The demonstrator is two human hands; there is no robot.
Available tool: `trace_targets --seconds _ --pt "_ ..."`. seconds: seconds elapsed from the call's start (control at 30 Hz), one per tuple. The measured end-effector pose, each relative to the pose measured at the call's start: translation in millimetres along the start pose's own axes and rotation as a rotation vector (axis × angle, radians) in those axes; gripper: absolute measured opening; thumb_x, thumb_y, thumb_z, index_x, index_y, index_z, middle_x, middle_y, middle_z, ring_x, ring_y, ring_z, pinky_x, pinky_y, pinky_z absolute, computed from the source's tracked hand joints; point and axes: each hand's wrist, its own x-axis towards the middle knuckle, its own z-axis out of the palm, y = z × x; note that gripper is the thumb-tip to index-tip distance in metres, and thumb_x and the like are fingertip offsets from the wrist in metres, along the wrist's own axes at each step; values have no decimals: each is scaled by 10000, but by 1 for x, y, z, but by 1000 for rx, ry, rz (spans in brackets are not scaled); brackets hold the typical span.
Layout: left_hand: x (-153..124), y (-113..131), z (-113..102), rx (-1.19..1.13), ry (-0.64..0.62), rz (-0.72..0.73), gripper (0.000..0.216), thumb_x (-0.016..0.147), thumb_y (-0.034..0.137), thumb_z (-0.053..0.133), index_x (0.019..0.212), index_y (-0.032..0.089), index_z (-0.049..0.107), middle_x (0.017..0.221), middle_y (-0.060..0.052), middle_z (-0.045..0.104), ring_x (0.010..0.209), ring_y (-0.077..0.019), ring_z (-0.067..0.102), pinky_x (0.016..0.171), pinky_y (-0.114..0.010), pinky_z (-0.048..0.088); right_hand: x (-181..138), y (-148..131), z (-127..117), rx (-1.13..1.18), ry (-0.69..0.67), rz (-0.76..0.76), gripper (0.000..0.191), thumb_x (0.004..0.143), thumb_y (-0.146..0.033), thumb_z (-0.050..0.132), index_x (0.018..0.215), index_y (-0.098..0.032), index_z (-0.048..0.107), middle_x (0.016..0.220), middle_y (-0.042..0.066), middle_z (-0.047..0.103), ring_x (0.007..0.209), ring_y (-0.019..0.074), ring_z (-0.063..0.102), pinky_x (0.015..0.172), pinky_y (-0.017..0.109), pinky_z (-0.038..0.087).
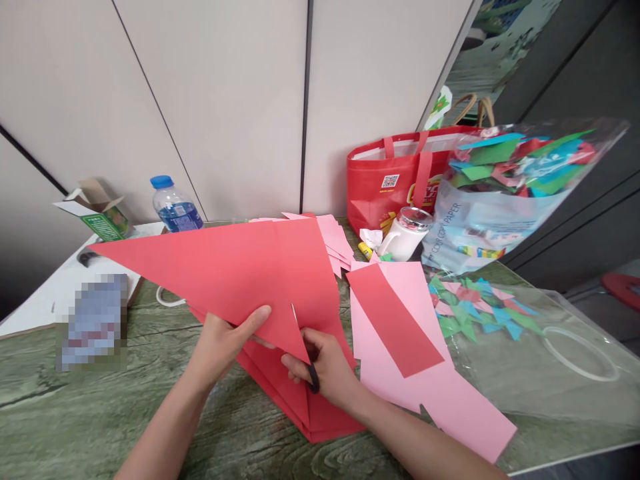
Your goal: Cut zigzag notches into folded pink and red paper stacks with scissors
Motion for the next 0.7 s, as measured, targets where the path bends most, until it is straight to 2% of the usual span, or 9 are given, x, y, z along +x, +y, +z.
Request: trace_targets --seconds 0.07,0.13,0.23,0.37,0.5,0.7 --pt "0 -1 -1 55 37 19 317 688 372 646 918 167 571 844 -64 689 583 -210 649 529 -337 557 0 2 0 12 -2 -1 331 666 -463 669 764 -178 530 533 -36 542 473 124 512 474 242 412" --pt "0 -2 -2 149 111 69 383 672 371 660 973 151 573 962 -99 676 773 -250 656 664 -358 557 0 2 0 17 0 -17 308 673 -427 676 800 -180 542 578 -22 571 511 134 533 489 245 421" --pt "0 -4 -3 250 140 107 455 655 375 672 1034 147 567 1083 -116 641 1002 -280 585 851 -395 491 1 0 0 34 -8 -73 309 649 -369 709 858 -192 567 746 29 645 681 191 604 600 292 475" --pt "-1 -7 -3 261 70 79 423 660 373 665 1019 166 578 1052 -98 660 986 -275 595 848 -402 493 2 -5 1 107 -39 -117 324 623 -333 733 884 -209 587 875 61 671 787 237 631 735 363 494" --pt "-1 -10 -5 272 47 105 315 669 358 656 927 180 620 996 -78 686 971 -273 602 831 -381 500 3 -7 1 135 -36 -123 317 613 -335 739 864 -214 586 895 66 673 778 246 636 747 382 495" --pt "-1 -7 -4 302 74 99 377 655 355 669 984 182 601 983 -77 689 952 -275 611 808 -384 509 3 -3 1 141 -16 -128 278 606 -299 748 806 -195 583 816 50 674 736 224 631 719 351 490"
